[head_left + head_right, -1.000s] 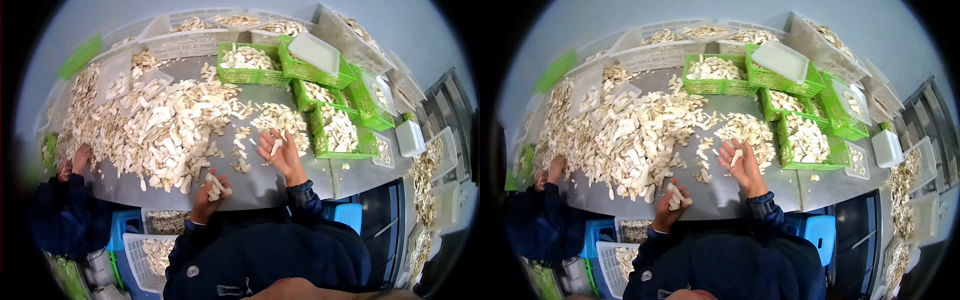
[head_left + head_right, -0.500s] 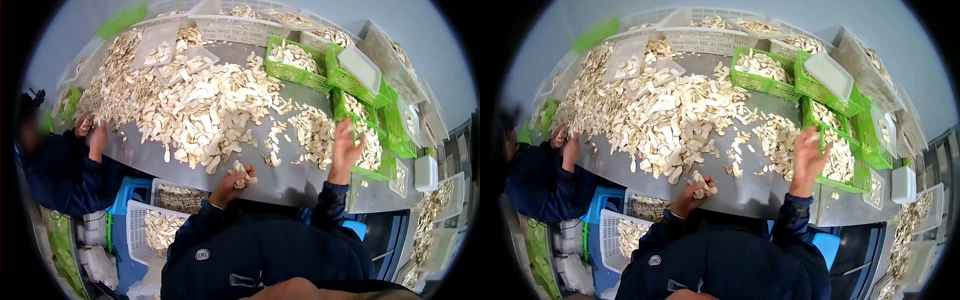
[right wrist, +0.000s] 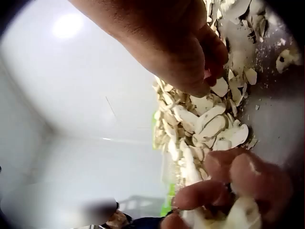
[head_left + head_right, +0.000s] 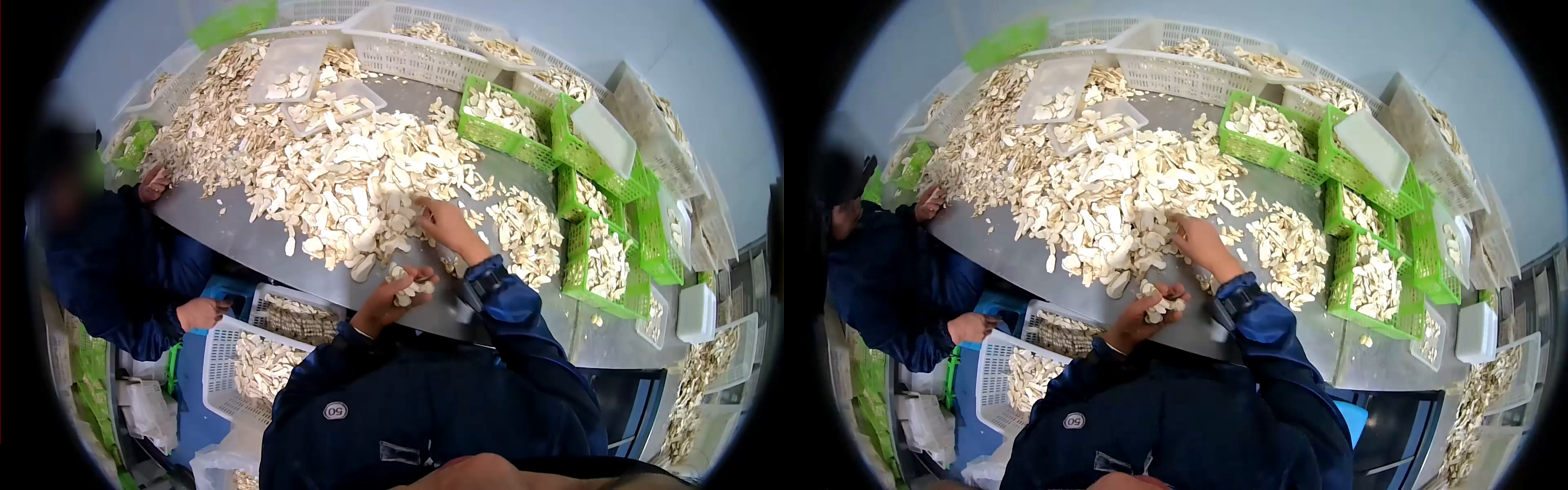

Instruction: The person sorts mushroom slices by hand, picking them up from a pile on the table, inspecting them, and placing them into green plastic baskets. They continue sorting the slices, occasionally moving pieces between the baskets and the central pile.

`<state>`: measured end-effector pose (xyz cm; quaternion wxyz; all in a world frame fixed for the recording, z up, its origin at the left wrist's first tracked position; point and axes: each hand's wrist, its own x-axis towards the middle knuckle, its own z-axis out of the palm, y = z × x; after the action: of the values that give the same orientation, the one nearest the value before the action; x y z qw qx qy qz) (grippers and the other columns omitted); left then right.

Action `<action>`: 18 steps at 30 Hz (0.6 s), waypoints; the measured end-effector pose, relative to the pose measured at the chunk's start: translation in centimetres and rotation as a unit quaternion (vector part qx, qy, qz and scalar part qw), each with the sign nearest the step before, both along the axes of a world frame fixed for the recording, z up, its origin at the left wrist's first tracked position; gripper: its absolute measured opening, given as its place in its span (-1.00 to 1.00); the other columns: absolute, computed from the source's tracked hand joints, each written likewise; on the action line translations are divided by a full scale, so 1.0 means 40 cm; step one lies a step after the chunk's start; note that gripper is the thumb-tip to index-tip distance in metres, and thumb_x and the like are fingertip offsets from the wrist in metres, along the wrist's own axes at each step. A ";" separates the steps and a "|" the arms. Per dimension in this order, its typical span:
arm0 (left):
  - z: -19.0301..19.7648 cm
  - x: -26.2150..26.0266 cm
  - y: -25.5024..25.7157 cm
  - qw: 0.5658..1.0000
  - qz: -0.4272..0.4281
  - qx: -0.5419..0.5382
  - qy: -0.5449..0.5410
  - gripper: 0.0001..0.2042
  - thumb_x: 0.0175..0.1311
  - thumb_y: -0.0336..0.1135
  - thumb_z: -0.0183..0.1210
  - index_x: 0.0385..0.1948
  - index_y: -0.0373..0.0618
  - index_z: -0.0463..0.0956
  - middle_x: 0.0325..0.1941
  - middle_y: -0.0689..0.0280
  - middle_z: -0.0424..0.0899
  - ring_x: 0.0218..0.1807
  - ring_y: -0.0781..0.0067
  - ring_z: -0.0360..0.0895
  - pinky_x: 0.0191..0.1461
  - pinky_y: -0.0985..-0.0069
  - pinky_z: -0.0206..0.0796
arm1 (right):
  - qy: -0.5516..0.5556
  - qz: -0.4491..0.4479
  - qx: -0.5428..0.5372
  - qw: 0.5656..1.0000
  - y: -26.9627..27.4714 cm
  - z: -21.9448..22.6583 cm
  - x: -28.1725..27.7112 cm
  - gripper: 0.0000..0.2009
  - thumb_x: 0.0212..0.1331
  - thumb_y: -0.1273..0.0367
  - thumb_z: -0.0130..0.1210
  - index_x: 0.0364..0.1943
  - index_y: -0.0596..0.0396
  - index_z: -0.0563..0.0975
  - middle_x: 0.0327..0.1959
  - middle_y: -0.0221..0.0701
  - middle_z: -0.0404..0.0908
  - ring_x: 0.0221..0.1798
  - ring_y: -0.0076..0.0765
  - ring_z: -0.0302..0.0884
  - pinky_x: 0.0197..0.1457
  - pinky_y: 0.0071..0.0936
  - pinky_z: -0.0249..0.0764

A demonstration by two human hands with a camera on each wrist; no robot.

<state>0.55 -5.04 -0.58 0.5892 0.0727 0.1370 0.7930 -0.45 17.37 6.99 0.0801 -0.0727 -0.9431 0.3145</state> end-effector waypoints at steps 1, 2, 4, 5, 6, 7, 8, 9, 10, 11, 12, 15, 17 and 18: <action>0.000 -0.001 0.000 1.000 0.003 0.007 -0.013 -0.79 0.36 -0.39 0.08 -0.01 -0.08 0.46 0.22 0.22 0.44 0.38 0.17 0.29 0.25 0.27 0.37 | 0.017 -0.020 0.024 0.999 -0.012 -0.004 -0.022 -0.66 0.11 0.32 0.11 0.00 0.05 0.52 -0.38 -0.19 0.61 -0.33 -0.06 0.58 -0.25 -0.19 0.49; -0.001 -0.003 -0.001 0.999 0.006 0.015 -0.028 -0.78 0.35 -0.40 0.08 0.00 -0.07 0.45 0.21 0.21 0.44 0.37 0.17 0.29 0.25 0.28 0.38 | 0.034 -0.039 0.048 0.998 -0.019 -0.006 -0.040 -0.68 0.07 0.33 0.12 -0.05 0.05 0.54 -0.33 -0.15 0.61 -0.28 0.03 0.59 -0.23 -0.10 0.49; -0.001 -0.007 -0.004 0.998 0.033 0.031 -0.033 -0.74 0.33 -0.40 0.12 0.03 -0.05 0.46 0.21 0.21 0.43 0.37 0.16 0.29 0.24 0.33 0.41 | 0.014 -0.042 0.128 0.991 -0.002 -0.037 -0.058 -0.73 0.07 0.33 0.11 -0.12 0.07 0.53 -0.31 -0.17 0.61 -0.25 0.04 0.59 -0.21 -0.07 0.49; -0.003 -0.010 -0.008 0.998 0.045 0.039 -0.036 -0.72 0.32 -0.40 0.14 0.05 -0.04 0.46 0.21 0.20 0.43 0.37 0.16 0.29 0.23 0.35 0.42 | 0.003 -0.045 0.168 0.985 0.011 -0.054 -0.057 -0.75 0.06 0.34 0.10 -0.16 0.08 0.52 -0.29 -0.18 0.62 -0.24 0.05 0.59 -0.20 -0.06 0.49; -0.003 -0.012 -0.011 0.997 0.055 0.039 -0.037 -0.70 0.31 -0.41 0.14 0.07 -0.03 0.45 0.20 0.20 0.44 0.37 0.16 0.29 0.22 0.37 0.43 | 0.057 -0.042 0.157 0.985 0.013 -0.052 -0.043 -0.84 0.07 0.32 0.11 -0.32 0.08 0.52 -0.40 -0.20 0.60 -0.32 0.03 0.58 -0.28 -0.09 0.47; -0.004 -0.013 -0.012 0.996 0.065 0.040 -0.039 -0.68 0.30 -0.41 0.15 0.09 -0.03 0.43 0.20 0.21 0.44 0.37 0.17 0.29 0.20 0.40 0.44 | 0.032 -0.053 0.132 0.989 0.023 -0.045 -0.030 -0.84 0.08 0.30 0.11 -0.35 0.08 0.54 -0.46 -0.21 0.58 -0.38 0.00 0.55 -0.32 -0.14 0.44; -0.008 -0.011 -0.013 0.996 0.068 0.035 -0.041 -0.65 0.30 -0.40 0.14 0.12 -0.03 0.40 0.17 0.20 0.46 0.32 0.19 0.35 0.15 0.40 0.46 | 0.005 -0.065 0.107 0.992 0.037 -0.036 -0.015 -0.84 0.09 0.29 0.12 -0.37 0.08 0.55 -0.53 -0.23 0.56 -0.44 -0.03 0.53 -0.35 -0.20 0.42; -0.004 -0.011 -0.016 0.997 0.065 0.027 -0.032 -0.65 0.31 -0.41 0.13 0.13 -0.03 0.39 0.16 0.21 0.46 0.30 0.21 0.36 0.15 0.37 0.45 | -0.023 -0.079 0.082 0.993 0.047 -0.030 0.003 -0.83 0.10 0.27 0.12 -0.40 0.08 0.57 -0.59 -0.24 0.53 -0.50 -0.06 0.50 -0.39 -0.25 0.40; 0.000 -0.013 -0.022 0.998 0.059 0.019 -0.023 -0.65 0.31 -0.41 0.12 0.13 -0.03 0.39 0.16 0.21 0.47 0.29 0.22 0.37 0.15 0.34 0.44 | 0.011 -0.087 0.023 0.996 0.051 -0.026 0.024 -0.76 0.12 0.27 0.12 -0.57 0.13 0.48 -0.67 -0.22 0.46 -0.59 -0.12 0.45 -0.46 -0.25 0.34; 0.005 -0.015 -0.026 0.998 0.053 0.011 -0.012 -0.65 0.31 -0.41 0.12 0.14 -0.04 0.38 0.15 0.22 0.47 0.28 0.24 0.39 0.15 0.32 0.43 | 0.001 -0.097 -0.002 0.995 0.060 -0.029 0.043 -0.75 0.13 0.26 0.12 -0.56 0.13 0.48 -0.68 -0.24 0.46 -0.60 -0.18 0.43 -0.47 -0.29 0.34; 0.005 -0.015 -0.027 0.999 0.046 0.007 -0.022 -0.64 0.32 -0.41 0.11 0.14 -0.03 0.37 0.14 0.22 0.48 0.26 0.25 0.41 0.14 0.31 0.44 | -0.008 -0.107 -0.027 0.994 0.071 -0.033 0.061 -0.75 0.14 0.26 0.13 -0.55 0.14 0.49 -0.68 -0.26 0.46 -0.61 -0.25 0.42 -0.47 -0.32 0.33; 0.000 -0.018 -0.026 0.999 0.033 0.002 -0.032 -0.64 0.33 -0.39 0.11 0.16 0.00 0.36 0.08 0.25 0.50 0.20 0.27 0.45 0.12 0.31 0.46 | -0.017 -0.121 -0.054 0.991 0.092 -0.039 0.103 -0.75 0.18 0.26 0.13 -0.51 0.15 0.52 -0.69 -0.34 0.47 -0.61 -0.40 0.40 -0.47 -0.41 0.34; -0.009 -0.017 -0.024 0.999 0.031 0.006 -0.020 -0.65 0.34 -0.36 0.10 0.15 0.02 0.36 -0.01 0.28 0.51 0.14 0.27 0.49 0.13 0.31 0.46 | -0.020 -0.129 -0.048 0.990 0.090 -0.032 0.121 -0.75 0.18 0.25 0.14 -0.49 0.16 0.54 -0.69 -0.35 0.49 -0.61 -0.38 0.42 -0.46 -0.41 0.35; -0.010 -0.017 -0.022 0.999 0.024 0.023 -0.026 -0.66 0.34 -0.36 0.10 0.15 0.02 0.36 -0.04 0.30 0.50 0.10 0.30 0.49 0.12 0.33 0.46 | -0.016 -0.146 -0.043 0.988 0.070 -0.011 0.124 -0.78 0.15 0.27 0.17 -0.42 0.17 0.56 -0.60 -0.29 0.54 -0.55 -0.34 0.46 -0.42 -0.41 0.38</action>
<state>-0.15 -5.94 -0.98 0.5712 0.0625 0.1051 0.8116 4.53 20.18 6.57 0.1064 -0.2180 -0.9092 0.3383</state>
